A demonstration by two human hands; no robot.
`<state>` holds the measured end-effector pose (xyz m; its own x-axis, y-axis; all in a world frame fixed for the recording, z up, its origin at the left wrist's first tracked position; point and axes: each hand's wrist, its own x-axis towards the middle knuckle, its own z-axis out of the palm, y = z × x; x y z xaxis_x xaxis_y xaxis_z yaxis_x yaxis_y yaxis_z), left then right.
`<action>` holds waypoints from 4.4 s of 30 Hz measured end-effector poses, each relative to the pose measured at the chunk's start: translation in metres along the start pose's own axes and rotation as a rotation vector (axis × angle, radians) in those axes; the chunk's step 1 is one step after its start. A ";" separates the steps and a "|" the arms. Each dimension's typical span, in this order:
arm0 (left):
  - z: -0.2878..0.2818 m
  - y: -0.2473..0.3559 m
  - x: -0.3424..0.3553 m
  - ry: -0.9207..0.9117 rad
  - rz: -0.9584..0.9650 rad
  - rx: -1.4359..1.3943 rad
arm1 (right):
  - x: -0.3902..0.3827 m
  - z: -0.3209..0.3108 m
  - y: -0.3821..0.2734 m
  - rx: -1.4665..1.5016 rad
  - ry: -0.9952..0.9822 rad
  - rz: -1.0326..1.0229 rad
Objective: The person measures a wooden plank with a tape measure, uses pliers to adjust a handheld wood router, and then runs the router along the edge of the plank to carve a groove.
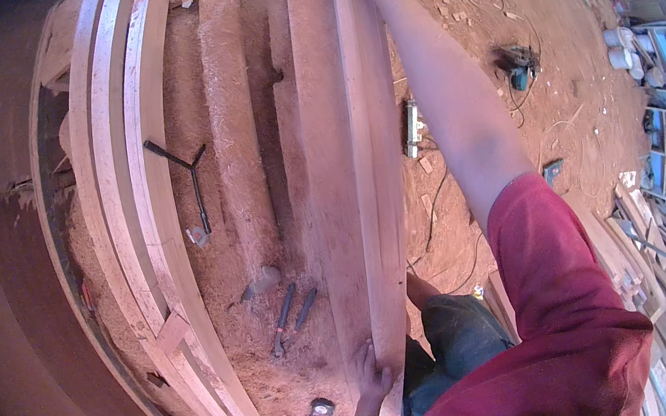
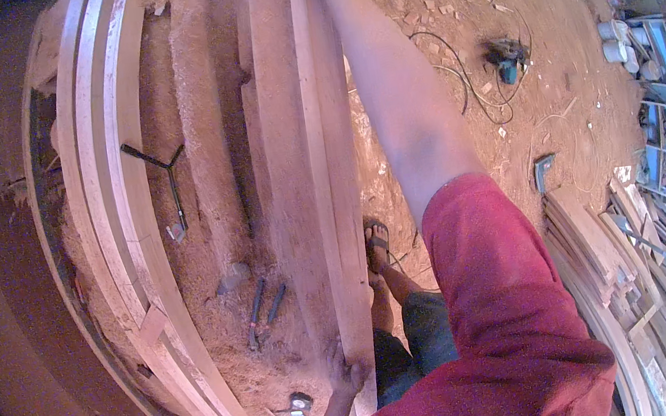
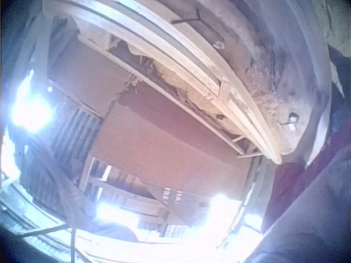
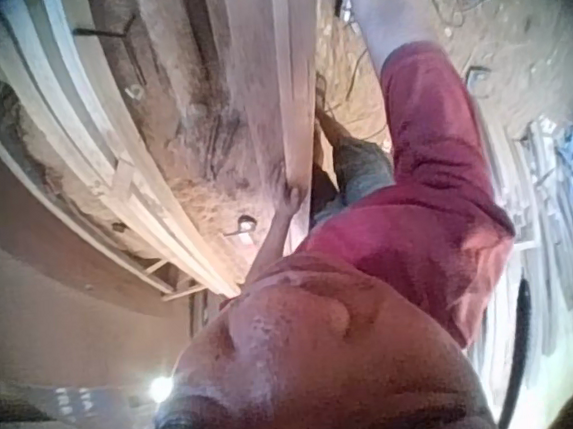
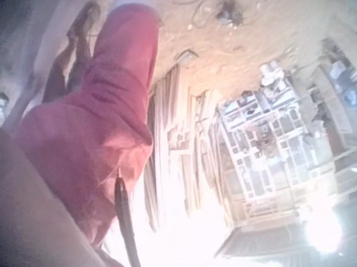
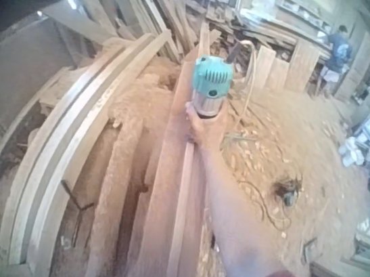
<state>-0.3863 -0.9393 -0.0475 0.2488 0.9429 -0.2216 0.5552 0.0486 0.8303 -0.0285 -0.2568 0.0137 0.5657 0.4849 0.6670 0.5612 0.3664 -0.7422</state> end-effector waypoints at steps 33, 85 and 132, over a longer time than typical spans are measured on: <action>-0.024 0.033 -0.015 0.149 0.080 -0.157 | -0.278 -0.248 -0.281 -0.038 -0.271 0.442; -0.001 -0.085 -0.324 -0.015 0.077 0.009 | -0.524 -0.381 -0.376 0.216 -0.134 0.397; 0.004 -0.090 -0.334 -0.039 0.037 -0.109 | -0.443 -0.341 -0.349 -0.245 -0.229 0.211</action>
<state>-0.5166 -1.2602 -0.0502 0.2989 0.9314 -0.2079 0.4561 0.0519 0.8884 -0.2691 -0.8705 -0.0004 0.5498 0.7042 0.4492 0.5901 0.0531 -0.8056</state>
